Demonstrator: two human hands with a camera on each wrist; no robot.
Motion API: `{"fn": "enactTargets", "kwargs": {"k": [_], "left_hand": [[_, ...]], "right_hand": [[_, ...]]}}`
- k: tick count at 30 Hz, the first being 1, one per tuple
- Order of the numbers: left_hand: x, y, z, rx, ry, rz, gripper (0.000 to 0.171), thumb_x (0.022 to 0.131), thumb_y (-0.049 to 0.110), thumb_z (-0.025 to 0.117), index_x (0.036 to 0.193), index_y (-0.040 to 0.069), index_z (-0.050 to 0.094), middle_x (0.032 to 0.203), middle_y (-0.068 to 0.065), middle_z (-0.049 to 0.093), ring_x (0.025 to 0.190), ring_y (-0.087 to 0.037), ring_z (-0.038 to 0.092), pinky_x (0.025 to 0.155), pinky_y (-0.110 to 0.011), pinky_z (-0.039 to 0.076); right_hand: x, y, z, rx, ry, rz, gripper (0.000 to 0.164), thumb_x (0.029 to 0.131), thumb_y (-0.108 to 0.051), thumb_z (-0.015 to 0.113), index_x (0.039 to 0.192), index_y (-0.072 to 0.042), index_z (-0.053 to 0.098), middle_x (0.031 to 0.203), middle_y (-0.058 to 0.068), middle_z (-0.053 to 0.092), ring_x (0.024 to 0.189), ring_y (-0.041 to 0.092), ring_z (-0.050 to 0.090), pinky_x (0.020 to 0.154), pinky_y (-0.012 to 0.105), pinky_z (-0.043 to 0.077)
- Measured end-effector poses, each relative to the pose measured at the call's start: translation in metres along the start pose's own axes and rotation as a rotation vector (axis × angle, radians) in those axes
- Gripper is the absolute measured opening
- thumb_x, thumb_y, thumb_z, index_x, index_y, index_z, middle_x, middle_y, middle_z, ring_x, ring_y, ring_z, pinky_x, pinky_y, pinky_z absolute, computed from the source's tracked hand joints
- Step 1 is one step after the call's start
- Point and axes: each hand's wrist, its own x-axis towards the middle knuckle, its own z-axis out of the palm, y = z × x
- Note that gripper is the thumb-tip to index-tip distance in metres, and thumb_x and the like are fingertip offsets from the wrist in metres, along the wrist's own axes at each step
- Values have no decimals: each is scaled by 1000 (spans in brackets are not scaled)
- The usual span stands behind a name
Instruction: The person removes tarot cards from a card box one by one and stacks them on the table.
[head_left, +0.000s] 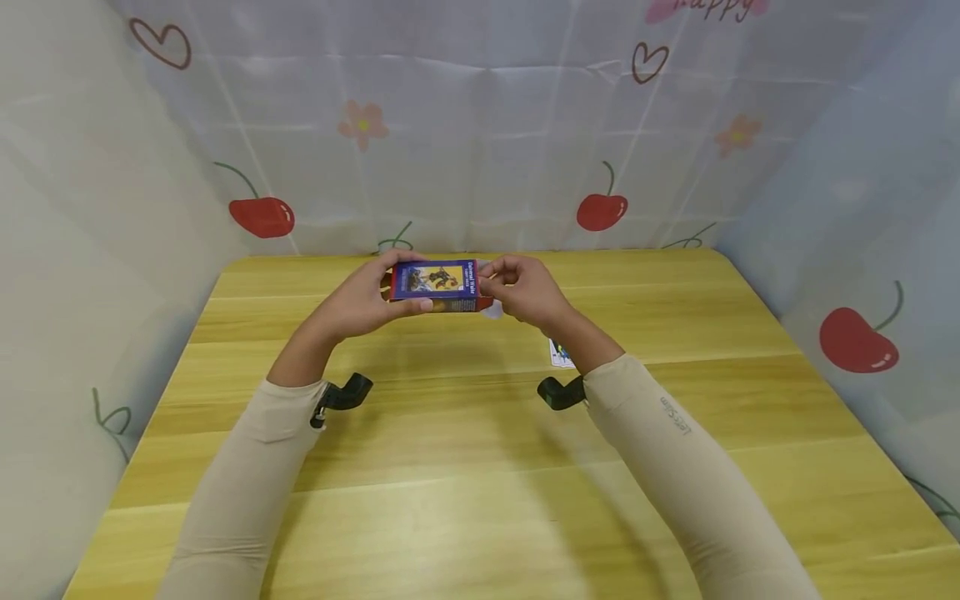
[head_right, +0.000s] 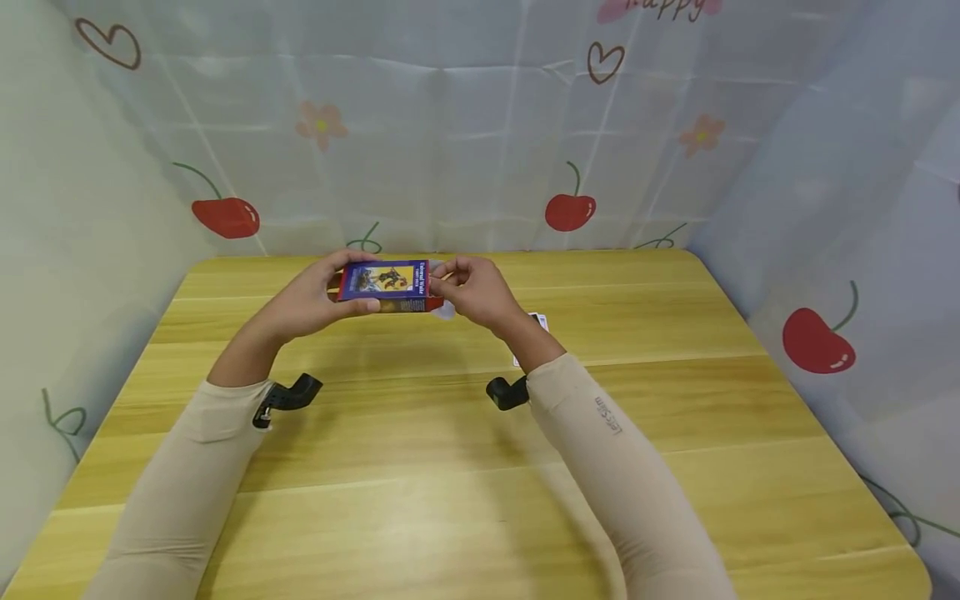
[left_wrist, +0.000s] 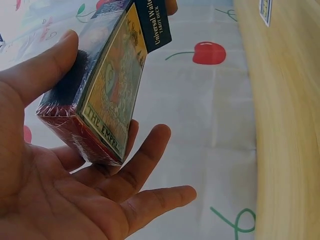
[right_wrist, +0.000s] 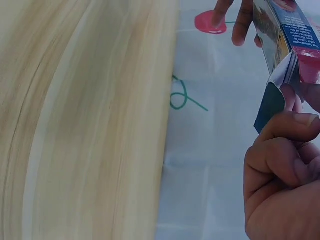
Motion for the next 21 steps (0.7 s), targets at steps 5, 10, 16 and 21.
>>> {"fn": "enactTargets", "kwargs": {"k": [5,10,16,21], "left_hand": [[-1,2,0,-20,-9,16,71,85,30,79,144,16,41,138,-9,47,116,-27,55,92,-41,55],[0,2,2,-35,-20,37,70,84,28,79,143,15,43,141,-9,44,116,-28,55,92,-41,55],[0,2,3,-35,-21,38,70,85,27,79,143,15,43,143,-9,43,116,-28,55,92,-41,55],[-1,1,2,-18,-16,30,70,85,28,79,143,14,42,143,-9,43,117,-29,55,93,-42,54]], "right_hand": [[2,-3,0,52,-53,68,13,99,-16,57,101,-5,62,80,1,65,52,11,33,47,25,26],[2,-3,0,69,-61,89,13,99,-17,58,103,-4,61,79,1,63,50,11,32,46,25,25],[2,-4,0,46,-42,106,15,96,-18,63,104,-6,61,85,3,65,53,11,36,46,24,26],[0,-3,-2,59,-30,132,23,93,-21,67,111,-8,60,89,3,66,51,11,33,46,24,24]]}}
